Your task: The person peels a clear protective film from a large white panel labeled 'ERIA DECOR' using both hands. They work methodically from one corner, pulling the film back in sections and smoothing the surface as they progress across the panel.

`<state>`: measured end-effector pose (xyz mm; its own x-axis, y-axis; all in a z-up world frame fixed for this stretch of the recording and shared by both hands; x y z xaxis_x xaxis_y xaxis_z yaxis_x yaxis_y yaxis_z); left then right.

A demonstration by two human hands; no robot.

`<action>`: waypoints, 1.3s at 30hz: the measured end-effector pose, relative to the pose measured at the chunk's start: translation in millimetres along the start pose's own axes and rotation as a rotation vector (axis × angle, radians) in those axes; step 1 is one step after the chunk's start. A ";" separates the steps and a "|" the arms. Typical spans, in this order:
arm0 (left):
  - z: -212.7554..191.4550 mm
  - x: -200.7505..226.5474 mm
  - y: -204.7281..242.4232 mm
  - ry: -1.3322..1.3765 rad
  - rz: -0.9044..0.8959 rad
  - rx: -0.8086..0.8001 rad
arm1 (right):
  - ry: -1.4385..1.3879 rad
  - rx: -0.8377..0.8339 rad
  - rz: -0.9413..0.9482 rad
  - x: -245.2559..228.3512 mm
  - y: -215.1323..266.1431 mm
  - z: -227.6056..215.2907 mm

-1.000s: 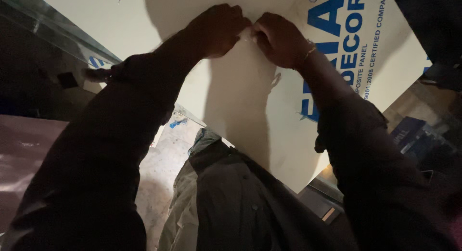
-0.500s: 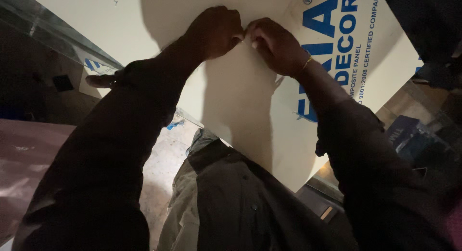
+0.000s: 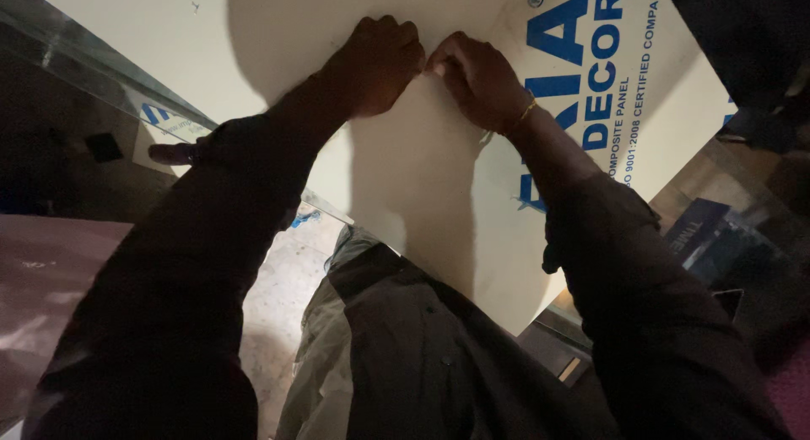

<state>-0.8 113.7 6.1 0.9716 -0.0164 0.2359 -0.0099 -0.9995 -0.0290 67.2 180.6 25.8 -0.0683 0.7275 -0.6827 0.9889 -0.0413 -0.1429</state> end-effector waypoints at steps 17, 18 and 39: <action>-14.4 -10.9 5.3 0.327 -0.028 0.018 | 0.041 -0.048 0.093 21.4 -4.0 7.2; -11.1 -10.6 4.1 0.339 -0.039 -0.007 | 0.053 -0.070 0.137 27.2 -2.1 7.8; 3.8 -4.8 -17.7 0.002 -0.186 -0.009 | -0.011 -0.053 0.062 32.7 -1.4 6.9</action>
<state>-4.5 131.6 1.8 0.9564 0.1690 0.2383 0.1681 -0.9855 0.0240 62.7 199.7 -1.3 -0.0082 0.7174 -0.6966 0.9968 -0.0491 -0.0623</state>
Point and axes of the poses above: each hand's wrist, its own y-axis away from the middle knuckle, its own z-axis out of the palm, x = y × z, the point moved 10 cm from there along -y, towards the middle knuckle, and after that the axes turned 6 degrees about -z, right-handed, at the moved point
